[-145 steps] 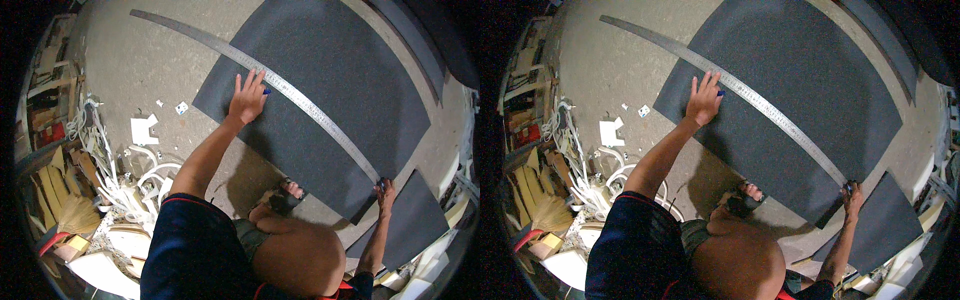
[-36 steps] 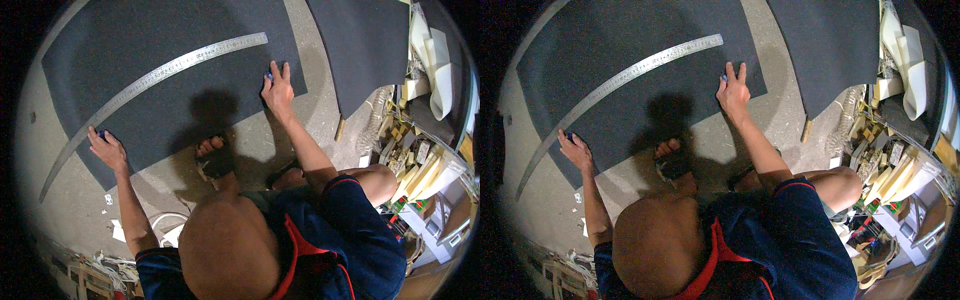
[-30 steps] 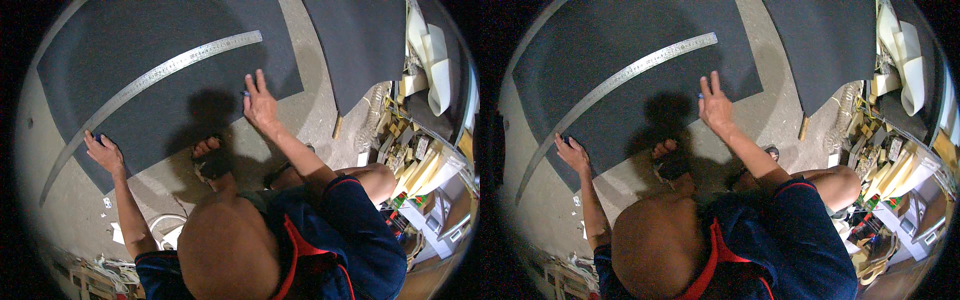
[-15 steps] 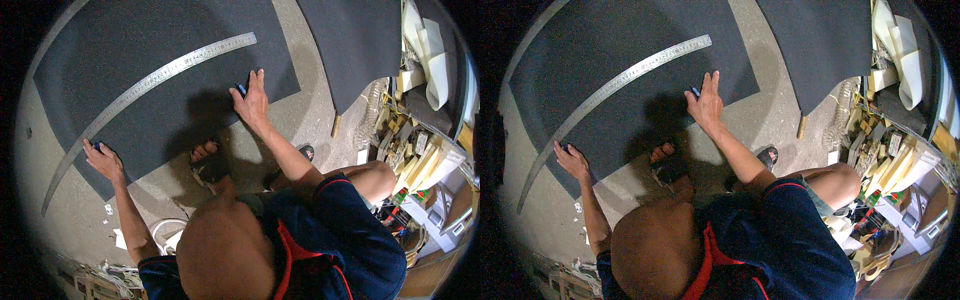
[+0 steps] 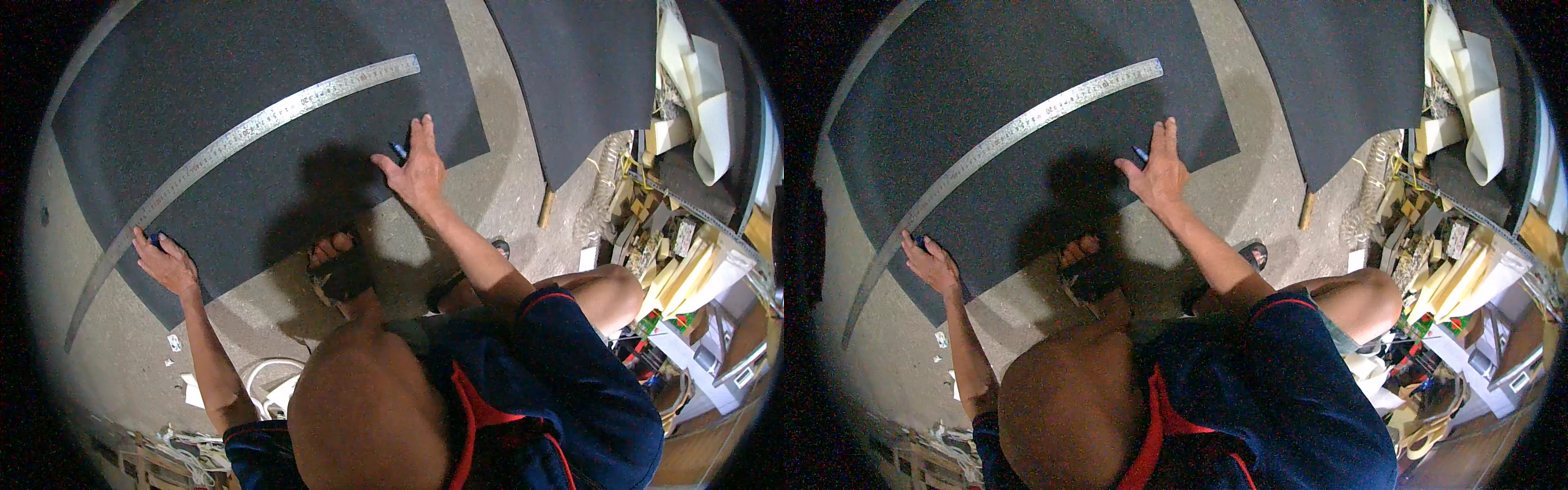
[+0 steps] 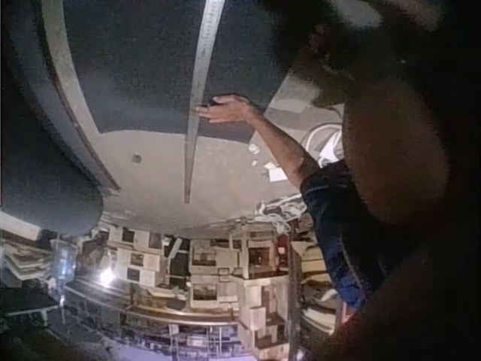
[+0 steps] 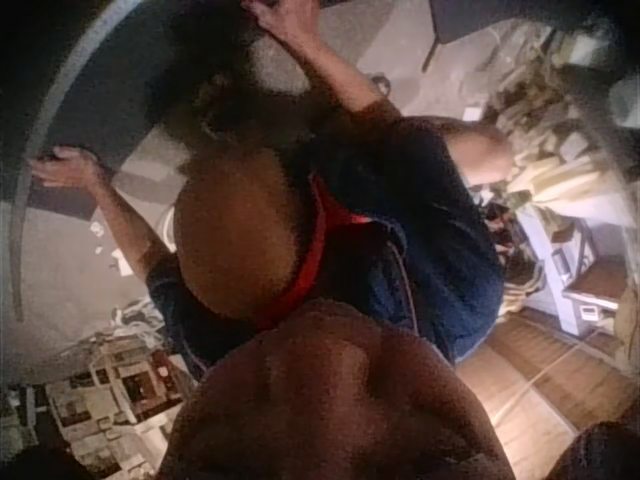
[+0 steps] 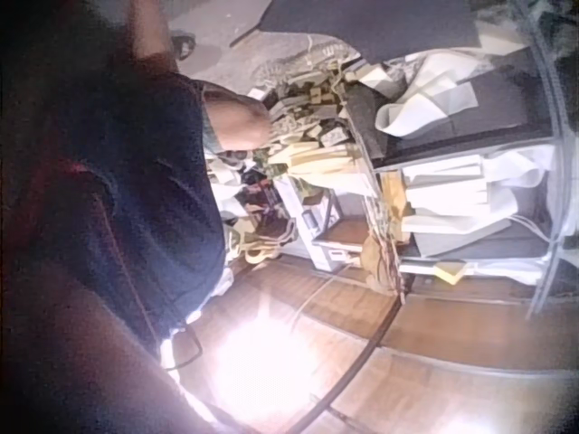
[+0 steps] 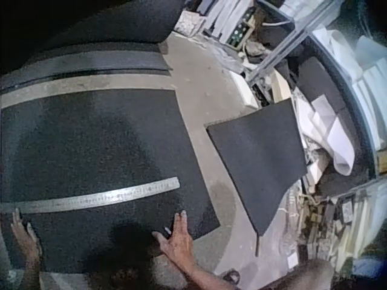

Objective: The person measures and marks a large dark sheet of material using a metal ruler and a blue marker, then cuts along the marked lines with a utility knife. The person repeats the process on multiple sections of the material.

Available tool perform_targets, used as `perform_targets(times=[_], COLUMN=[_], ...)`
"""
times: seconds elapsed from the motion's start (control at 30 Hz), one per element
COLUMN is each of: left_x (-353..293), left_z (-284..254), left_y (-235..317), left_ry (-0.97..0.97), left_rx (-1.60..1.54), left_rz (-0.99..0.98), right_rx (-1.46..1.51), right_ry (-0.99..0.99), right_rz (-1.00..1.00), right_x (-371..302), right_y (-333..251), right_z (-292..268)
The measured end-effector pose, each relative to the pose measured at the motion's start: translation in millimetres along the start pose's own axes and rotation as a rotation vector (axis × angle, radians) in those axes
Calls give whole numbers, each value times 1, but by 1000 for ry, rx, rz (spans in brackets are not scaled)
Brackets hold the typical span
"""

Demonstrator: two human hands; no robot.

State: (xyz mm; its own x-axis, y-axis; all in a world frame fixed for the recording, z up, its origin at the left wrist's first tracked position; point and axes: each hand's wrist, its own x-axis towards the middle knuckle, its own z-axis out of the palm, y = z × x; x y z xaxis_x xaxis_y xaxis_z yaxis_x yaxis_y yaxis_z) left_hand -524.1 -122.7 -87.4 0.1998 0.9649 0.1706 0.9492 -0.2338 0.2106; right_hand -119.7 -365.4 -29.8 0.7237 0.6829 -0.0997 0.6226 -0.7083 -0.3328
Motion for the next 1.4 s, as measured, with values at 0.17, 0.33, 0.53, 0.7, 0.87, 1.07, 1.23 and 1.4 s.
perform_targets(times=[0.17, 0.33, 0.53, 0.7, 0.87, 1.07, 1.23, 1.4], left_x=[2, 0, 2, 1, -1, 1, 4, -6], left_z=[-1, 0, -1, -3, -2, -6, -5, -9], left_y=[4, -2, 3, -1, -4, 7, 14, -3], left_ry=[0, -12, -14, -18, -32, -39, -23, 5], left_rx=[-2, 6, 5, 21, 36, -12, -23, 6], left_rz=[19, 9, -1, -6, 1, -30, -23, -33], right_rx=[-43, -53, -66, 24, 15, -32, -1, -18], right_ry=[-29, -71, -65, -102, -95, -91, -84, -46], right_rz=[-10, 9, -1, 45, 49, 41, 35, 6], right_x=[6, 9, 14, 16, 17, 16, 24, 30], right_y=[8, 4, 7, -3, -6, -3, 8, 5], right_z=[-4, -8, -11, -21, -21, -20, -24, -25])
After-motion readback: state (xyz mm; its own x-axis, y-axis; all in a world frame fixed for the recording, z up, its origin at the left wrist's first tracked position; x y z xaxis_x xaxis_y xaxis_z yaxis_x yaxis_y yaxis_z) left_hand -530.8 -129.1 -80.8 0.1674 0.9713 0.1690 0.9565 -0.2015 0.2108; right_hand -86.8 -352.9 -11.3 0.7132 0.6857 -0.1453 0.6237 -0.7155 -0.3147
